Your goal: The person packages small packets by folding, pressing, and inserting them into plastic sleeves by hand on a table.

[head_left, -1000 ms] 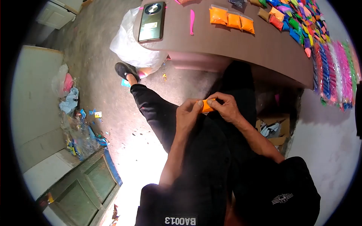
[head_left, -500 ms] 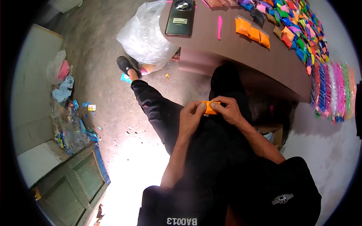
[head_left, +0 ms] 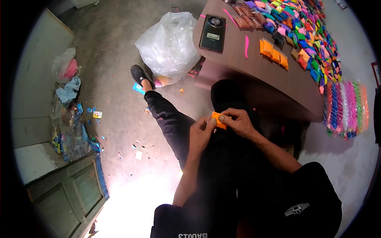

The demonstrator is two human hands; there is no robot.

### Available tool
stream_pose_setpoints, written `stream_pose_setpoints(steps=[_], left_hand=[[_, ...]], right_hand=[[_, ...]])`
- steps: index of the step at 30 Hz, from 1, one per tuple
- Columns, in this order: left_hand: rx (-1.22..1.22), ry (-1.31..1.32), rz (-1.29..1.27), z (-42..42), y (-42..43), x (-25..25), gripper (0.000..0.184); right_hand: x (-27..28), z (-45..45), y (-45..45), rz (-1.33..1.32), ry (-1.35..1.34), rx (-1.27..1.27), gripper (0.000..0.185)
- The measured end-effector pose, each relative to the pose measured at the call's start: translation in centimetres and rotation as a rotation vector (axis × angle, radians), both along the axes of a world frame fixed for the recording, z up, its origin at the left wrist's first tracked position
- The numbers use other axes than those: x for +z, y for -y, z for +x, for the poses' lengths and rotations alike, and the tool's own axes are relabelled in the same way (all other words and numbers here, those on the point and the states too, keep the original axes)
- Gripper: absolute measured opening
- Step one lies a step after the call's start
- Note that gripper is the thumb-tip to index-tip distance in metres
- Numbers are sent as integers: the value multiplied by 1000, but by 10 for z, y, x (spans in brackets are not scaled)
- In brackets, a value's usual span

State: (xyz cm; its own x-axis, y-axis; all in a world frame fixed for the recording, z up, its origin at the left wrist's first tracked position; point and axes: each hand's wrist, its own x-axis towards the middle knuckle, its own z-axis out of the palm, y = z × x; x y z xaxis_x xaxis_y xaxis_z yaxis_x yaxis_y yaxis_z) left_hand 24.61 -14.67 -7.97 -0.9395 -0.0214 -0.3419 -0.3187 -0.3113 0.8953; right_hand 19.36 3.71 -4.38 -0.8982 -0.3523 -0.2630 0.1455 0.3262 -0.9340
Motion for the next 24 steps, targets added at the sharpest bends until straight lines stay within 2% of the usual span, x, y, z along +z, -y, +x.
stream_pose_setpoints(steps=[5, 8, 13, 18, 22, 24], left_hand=[[-1, -97, -59, 5, 17, -1, 21], [6, -100, -91, 7, 27, 8, 21], [69, -25, -51, 4, 22, 17, 23], [85, 45, -11, 0, 12, 13, 24], [42, 6, -5, -6, 11, 16, 24], [-20, 66, -67, -10, 9, 26, 24]], right_hand=[[14, 3, 19, -33, 17, -2, 21], [12, -2, 18, 3, 141, 145, 20], [12, -8, 24, -61, 58, 69, 20], [11, -14, 24, -150, 156, -10, 20], [3, -20, 13, -238, 181, -12, 22], [-2, -25, 4, -160, 104, 26, 19]])
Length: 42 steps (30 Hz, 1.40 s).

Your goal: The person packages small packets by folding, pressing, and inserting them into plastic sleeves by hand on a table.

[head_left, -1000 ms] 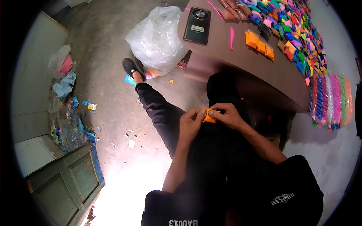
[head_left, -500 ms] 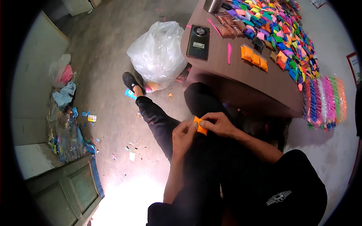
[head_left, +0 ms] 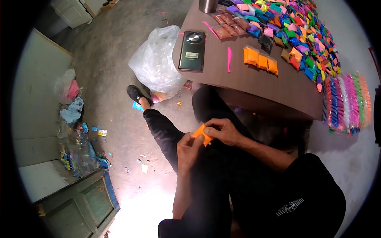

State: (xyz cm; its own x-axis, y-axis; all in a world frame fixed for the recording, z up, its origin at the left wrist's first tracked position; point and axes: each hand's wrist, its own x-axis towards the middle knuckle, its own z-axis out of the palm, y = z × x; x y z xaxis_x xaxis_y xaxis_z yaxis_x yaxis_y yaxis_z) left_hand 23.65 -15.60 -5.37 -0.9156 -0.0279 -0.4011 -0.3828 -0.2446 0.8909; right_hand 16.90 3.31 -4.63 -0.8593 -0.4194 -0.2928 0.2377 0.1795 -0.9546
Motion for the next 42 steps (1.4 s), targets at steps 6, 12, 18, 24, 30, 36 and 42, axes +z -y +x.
stream_pose_setpoints(steps=[6, 12, 18, 24, 30, 36, 42], left_hand=[[31, -10, -38, -17, -47, 19, 29], [-86, -38, -81, -25, -72, 23, 32], [-241, -43, -144, -34, -89, 37, 31], [-203, -63, -127, -47, -120, 53, 28], [-365, -200, -266, -74, -139, 81, 27], [-243, -231, -59, -87, -166, 81, 26], [-154, -336, -53, -103, -164, 83, 26]], right_hand=[[-7, -3, -22, -56, -105, -131, 20], [3, 2, -53, -121, 6, -210, 19], [5, 3, -80, -163, -81, -268, 18], [11, 1, -99, -180, -251, -385, 16], [51, -13, -130, -292, -151, -439, 17], [57, -30, -152, -248, -221, -383, 20], [74, -62, -164, -215, -167, -163, 23]])
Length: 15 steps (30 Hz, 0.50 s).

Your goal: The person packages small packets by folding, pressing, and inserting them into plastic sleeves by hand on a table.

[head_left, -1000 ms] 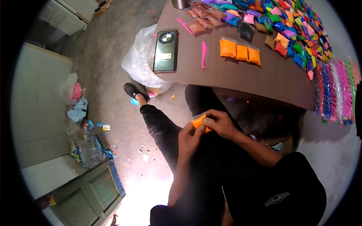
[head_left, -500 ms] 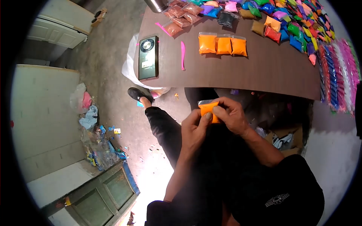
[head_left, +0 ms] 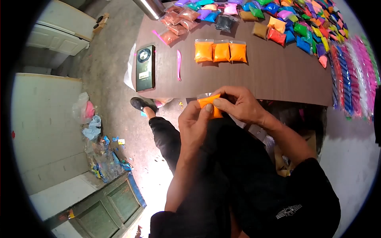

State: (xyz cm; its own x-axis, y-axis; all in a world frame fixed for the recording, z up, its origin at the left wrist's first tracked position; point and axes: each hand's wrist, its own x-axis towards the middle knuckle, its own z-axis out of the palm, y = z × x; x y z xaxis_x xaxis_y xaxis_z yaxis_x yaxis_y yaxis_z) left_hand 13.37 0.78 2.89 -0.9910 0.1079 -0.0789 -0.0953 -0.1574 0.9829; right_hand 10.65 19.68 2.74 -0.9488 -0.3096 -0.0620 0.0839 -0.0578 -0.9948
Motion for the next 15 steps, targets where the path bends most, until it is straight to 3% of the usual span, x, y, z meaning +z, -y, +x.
stream_pose_setpoints(steps=[7, 9, 15], left_hand=[[132, -23, -47, -19, 2, 8, 24], [169, -7, -104, -23, 11, -1, 20], [235, -106, -138, -34, 25, -16, 17]], right_hand=[[8, -51, 1, 59, -140, 136, 23], [-1, -64, 6, 141, -285, 167, 23], [0, -89, 17, 129, -308, 276, 22]])
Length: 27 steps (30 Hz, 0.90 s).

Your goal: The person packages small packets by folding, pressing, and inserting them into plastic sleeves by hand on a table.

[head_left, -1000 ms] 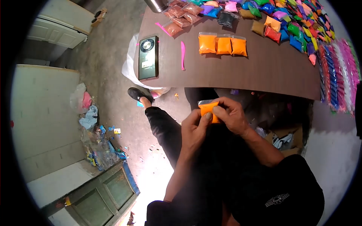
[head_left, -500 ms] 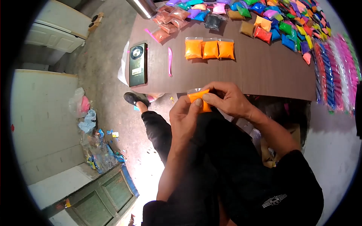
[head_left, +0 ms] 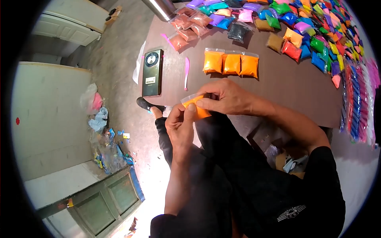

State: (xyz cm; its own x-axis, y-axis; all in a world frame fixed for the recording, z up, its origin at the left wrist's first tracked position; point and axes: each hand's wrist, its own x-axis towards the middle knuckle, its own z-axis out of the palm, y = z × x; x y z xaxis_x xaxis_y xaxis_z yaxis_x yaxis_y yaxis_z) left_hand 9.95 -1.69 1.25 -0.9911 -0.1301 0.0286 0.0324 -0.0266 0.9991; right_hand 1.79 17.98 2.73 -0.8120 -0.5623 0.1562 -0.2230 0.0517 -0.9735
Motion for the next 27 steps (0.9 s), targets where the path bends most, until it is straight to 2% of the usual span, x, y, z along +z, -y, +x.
stream_pose_setpoints(steps=[5, 13, 19, 21, 24, 27], left_hand=[[56, 125, -20, -4, -22, 21, 17], [74, 49, 77, -5, -21, 4, 12], [108, 96, 27, -3, -33, 15, 18], [76, 159, -44, 0, -33, 17, 21], [28, 112, -99, 2, -29, 18, 21], [25, 79, -64, 3, -27, 18, 21]], right_hand=[[-12, -9, -6, -28, -15, 29, 19], [-14, -8, -6, -83, -165, -28, 19], [-17, -5, -6, -120, -108, -44, 19], [-16, -4, -9, -113, 30, -65, 22], [-14, -3, -9, -98, -71, -66, 23], [-7, -1, -9, -98, -28, -45, 25]])
